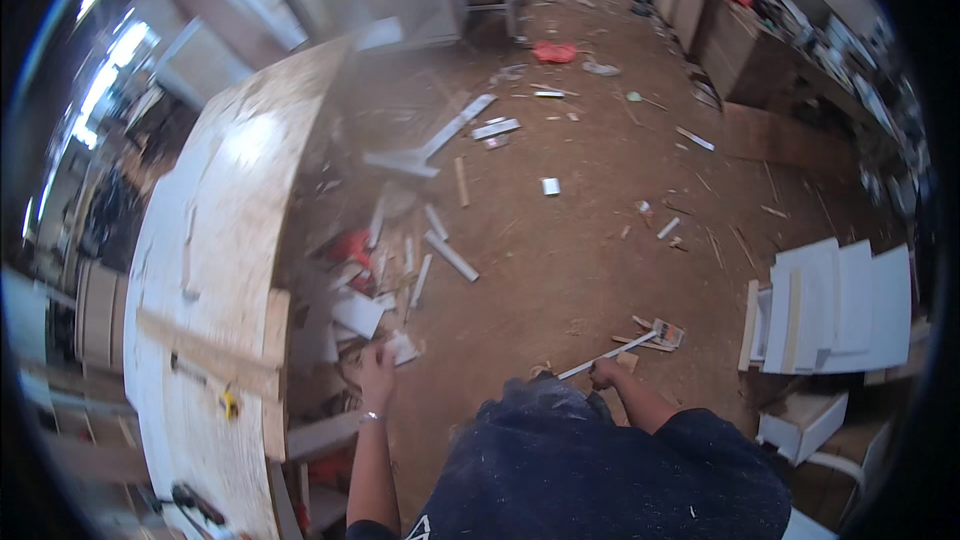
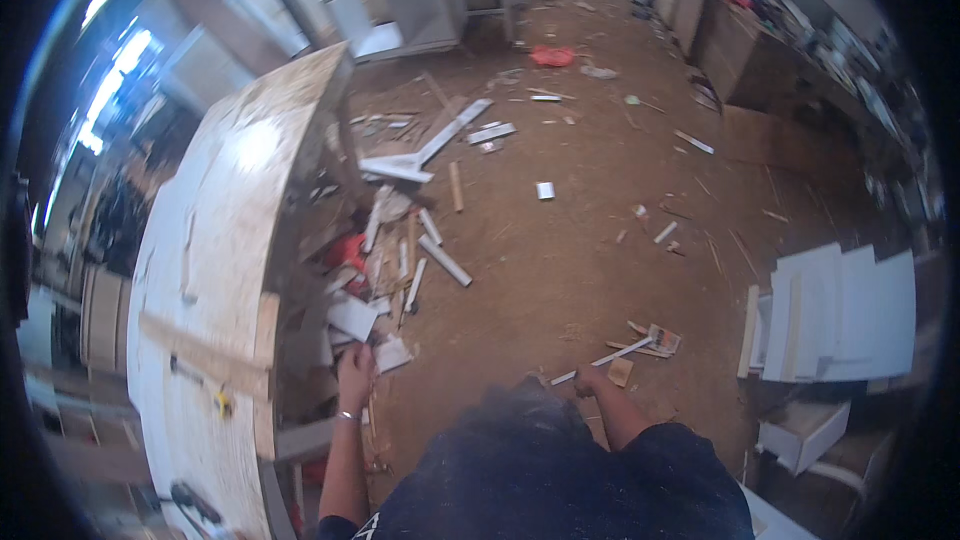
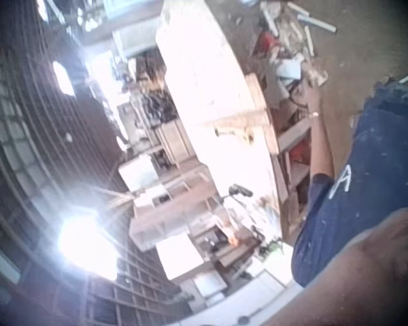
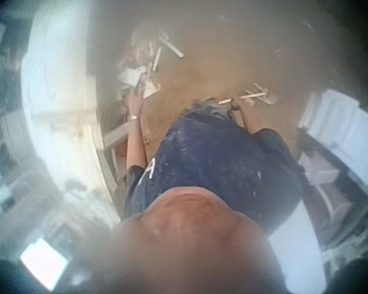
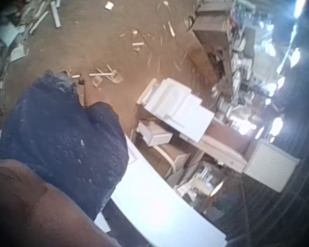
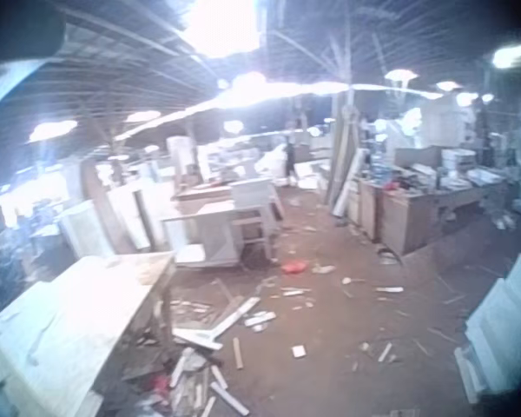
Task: The person measures and marks a white board on a workbench using a tape measure and a hammer. They then use a hand saw to cut the board along the marked line. After cutting, the person stacks the cut pieces with other boards and continues to measure and cut additional pieces.
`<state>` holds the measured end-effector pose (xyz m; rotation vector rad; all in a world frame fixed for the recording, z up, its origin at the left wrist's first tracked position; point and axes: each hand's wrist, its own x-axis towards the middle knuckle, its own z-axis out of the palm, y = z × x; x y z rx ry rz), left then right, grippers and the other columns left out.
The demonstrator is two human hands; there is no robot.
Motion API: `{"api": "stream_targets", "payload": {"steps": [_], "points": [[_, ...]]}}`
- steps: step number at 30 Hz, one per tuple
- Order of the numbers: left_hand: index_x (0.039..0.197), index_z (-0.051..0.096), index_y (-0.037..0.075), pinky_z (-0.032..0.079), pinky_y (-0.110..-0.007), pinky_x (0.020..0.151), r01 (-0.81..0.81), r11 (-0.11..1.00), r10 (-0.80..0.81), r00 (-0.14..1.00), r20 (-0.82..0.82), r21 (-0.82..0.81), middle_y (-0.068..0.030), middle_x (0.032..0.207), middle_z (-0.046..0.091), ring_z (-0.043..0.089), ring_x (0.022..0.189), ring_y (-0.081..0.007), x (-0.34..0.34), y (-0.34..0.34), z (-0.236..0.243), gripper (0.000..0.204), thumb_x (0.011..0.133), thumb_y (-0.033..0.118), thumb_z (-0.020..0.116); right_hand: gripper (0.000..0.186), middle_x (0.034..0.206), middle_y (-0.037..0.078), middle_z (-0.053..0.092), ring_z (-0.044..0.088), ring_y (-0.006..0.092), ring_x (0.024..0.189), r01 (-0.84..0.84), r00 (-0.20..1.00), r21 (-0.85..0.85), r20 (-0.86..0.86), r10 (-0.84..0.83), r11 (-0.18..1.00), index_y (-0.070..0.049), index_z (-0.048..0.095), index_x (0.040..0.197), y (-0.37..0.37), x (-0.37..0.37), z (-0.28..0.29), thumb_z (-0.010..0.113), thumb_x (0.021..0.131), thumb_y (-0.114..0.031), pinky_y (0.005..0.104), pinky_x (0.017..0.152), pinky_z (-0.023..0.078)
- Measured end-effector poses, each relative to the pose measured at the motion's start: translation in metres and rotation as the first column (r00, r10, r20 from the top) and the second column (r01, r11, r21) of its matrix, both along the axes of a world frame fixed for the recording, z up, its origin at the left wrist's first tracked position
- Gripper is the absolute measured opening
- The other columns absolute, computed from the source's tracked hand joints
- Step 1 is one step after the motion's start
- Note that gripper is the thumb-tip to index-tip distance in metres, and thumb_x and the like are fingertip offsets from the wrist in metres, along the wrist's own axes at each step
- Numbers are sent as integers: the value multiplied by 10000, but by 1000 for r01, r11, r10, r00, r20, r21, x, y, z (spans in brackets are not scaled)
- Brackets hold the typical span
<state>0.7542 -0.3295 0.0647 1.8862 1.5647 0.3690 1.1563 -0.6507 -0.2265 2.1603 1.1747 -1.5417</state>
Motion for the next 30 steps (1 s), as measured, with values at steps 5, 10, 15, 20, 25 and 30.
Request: {"api": "stream_targets", "payload": {"steps": [5, 10, 15, 20, 25, 30], "points": [[1267, 662, 89, 519, -442, 912, 196, 518, -793, 475, -382, -832, -163, 1240, 669, 638, 1121, -329, -58, -4, -179, 500, 834, 333, 723, 305, 864, 108, 762, 739, 222, 793, 408, 913, 209, -99, -396, 889, -69, 731, 1122, 72, 83, 12, 634, 854, -177, 373, 743, 580], [1219, 672, 78, 530, -439, 848, 54, 607, -504, 798, -331, -793, -137, 1127, 692, 646, 990, -289, 69, 88, -202, 472, 821, 326, 730, 379, 941, 140, 759, 731, 308, 907, 283, 952, 316, 19, -304, 906, -86, 713, 1183, 142, 142, 42, 636, 821, -169, 399, 825, 562], [1171, 681, 67, 541, -435, 783, 393, 554, -797, 507, -330, -734, -110, 1014, 715, 654, 859, -249, 184, 235, -235, 445, 808, 319, 736, 434, 1061, 178, 739, 711, 336, 998, 323, 945, 114, 12, -326, 939, -71, 696, 1218, 153, 219, 91, 644, 799, -170, 389, 914, 540], [934, 742, 56, 544, -462, 749, 575, 727, -673, 704, -227, -374, -140, 887, 738, 712, 848, -300, 503, 463, -173, 401, 849, 430, 628, 388, 1039, 159, 743, 727, 312, 902, 853, 520, 71, -36, -853, 517, -67, 700, 1193, 176, 340, 140, 621, 824, -160, 390, 839, 569], [782, 722, -10, 529, -342, 682, 533, 846, -531, 837, 129, 18, -101, 783, 732, 681, 720, -185, 824, 646, -54, 272, 893, 237, 699, 263, 827, 133, 734, 712, 271, 696, 952, 201, 242, -32, -979, 187, -62, 750, 976, 216, 438, 109, 549, 893, -211, 420, 665, 569], [1100, 702, 52, 552, -324, 723, 547, 756, -647, 709, 280, 359, -110, 821, 741, 697, 753, -178, 1028, 655, -28, 226, 886, 122, 685, 272, 785, 154, 719, 702, 258, 677, 785, 605, 161, 10, -796, 598, -41, 747, 882, 200, 540, 22, 508, 914, -168, 417, 608, 551]]}}
